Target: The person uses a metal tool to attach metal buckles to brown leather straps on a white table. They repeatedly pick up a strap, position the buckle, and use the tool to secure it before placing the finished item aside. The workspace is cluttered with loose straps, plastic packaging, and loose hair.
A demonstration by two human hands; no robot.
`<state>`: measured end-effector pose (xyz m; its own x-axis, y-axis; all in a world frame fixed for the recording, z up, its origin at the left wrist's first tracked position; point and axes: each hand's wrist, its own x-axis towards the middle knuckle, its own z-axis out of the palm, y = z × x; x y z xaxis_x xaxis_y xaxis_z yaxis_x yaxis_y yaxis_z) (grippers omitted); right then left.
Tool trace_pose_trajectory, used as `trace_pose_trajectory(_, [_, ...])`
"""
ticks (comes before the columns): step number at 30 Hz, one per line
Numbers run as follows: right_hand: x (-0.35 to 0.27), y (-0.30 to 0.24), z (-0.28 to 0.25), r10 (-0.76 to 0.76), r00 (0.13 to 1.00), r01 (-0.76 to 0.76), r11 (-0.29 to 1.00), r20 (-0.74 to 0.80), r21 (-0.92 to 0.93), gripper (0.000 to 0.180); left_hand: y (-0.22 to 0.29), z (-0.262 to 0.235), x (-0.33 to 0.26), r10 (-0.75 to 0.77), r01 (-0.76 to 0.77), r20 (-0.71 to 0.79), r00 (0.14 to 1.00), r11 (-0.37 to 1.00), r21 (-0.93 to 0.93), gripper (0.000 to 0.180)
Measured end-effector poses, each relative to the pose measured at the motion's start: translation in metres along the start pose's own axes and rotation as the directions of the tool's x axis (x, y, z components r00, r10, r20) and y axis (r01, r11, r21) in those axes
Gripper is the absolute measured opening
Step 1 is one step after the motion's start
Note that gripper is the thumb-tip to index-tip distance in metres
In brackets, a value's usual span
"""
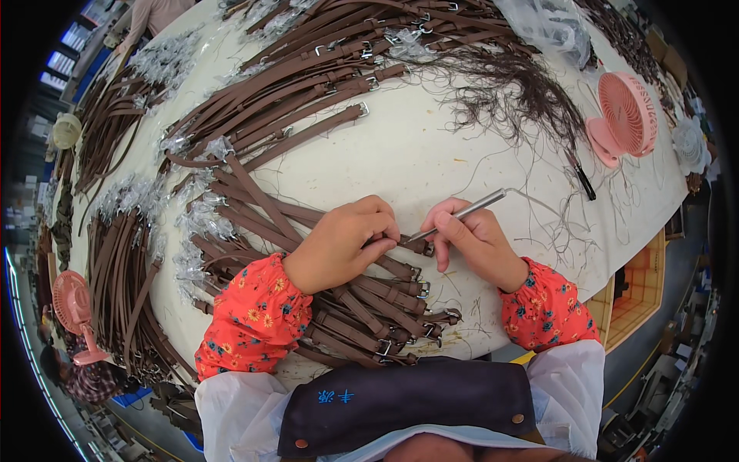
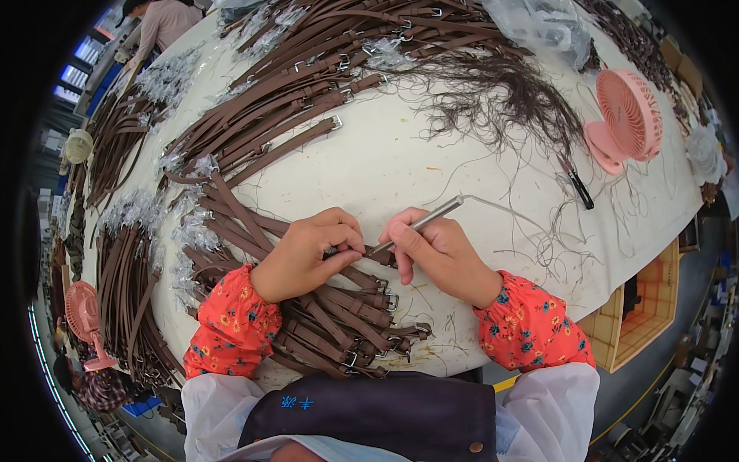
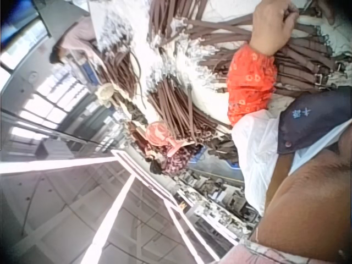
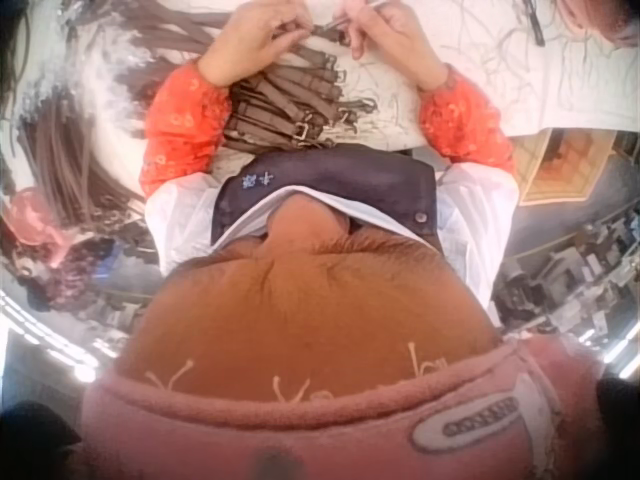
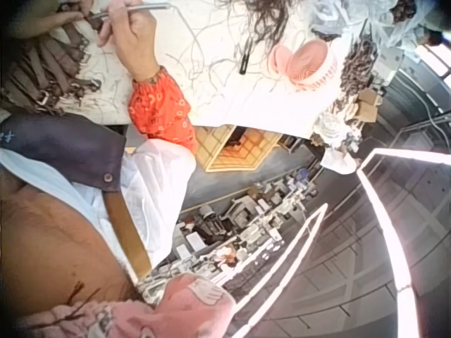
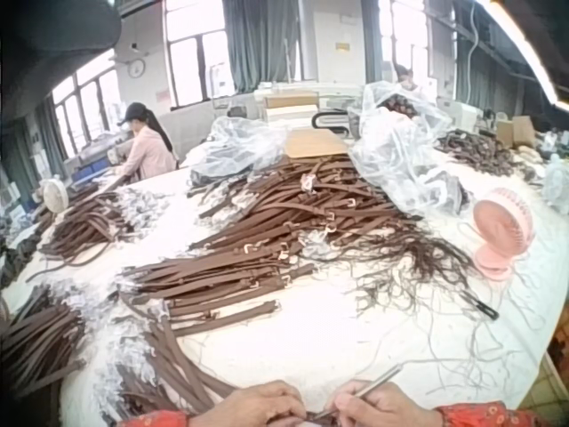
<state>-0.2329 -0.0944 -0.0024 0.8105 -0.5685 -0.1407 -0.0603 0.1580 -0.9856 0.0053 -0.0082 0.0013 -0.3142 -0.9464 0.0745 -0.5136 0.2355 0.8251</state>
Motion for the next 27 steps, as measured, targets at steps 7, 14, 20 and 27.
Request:
trace_pose_trajectory(7, [0.0011, -0.0033, 0.001, -0.004, 1.0, 0.005, 0.998, 0.011, -0.06, 0.031, 0.0042, 0.0003, 0.0012, -0.054, 0.054, -0.001, 0.999, 0.998, 0.012, 0.011])
trace_pose_trajectory(14, [0.0005, -0.0036, 0.001, 0.023, 1.0, -0.022, 0.999, 0.015, -0.048, 0.031, 0.0038, -0.0002, 0.0016, -0.058, 0.057, 0.01, 0.998, 0.998, 0.006, 0.01])
trace_pose_trajectory(20, [0.0008, -0.0024, 0.0011, -0.004, 1.0, 0.005, 0.998, 0.016, -0.061, 0.031, 0.0038, -0.0004, 0.0017, -0.05, 0.05, 0.008, 0.999, 0.999, 0.003, 0.009])
trace_pose_trajectory(27, [0.0011, -0.0027, 0.0019, -0.009, 1.0, 0.009, 0.998, 0.01, -0.06, 0.034, 0.0061, 0.001, 0.0012, -0.228, 0.209, -0.064, 0.972, 0.953, -0.22, 0.008])
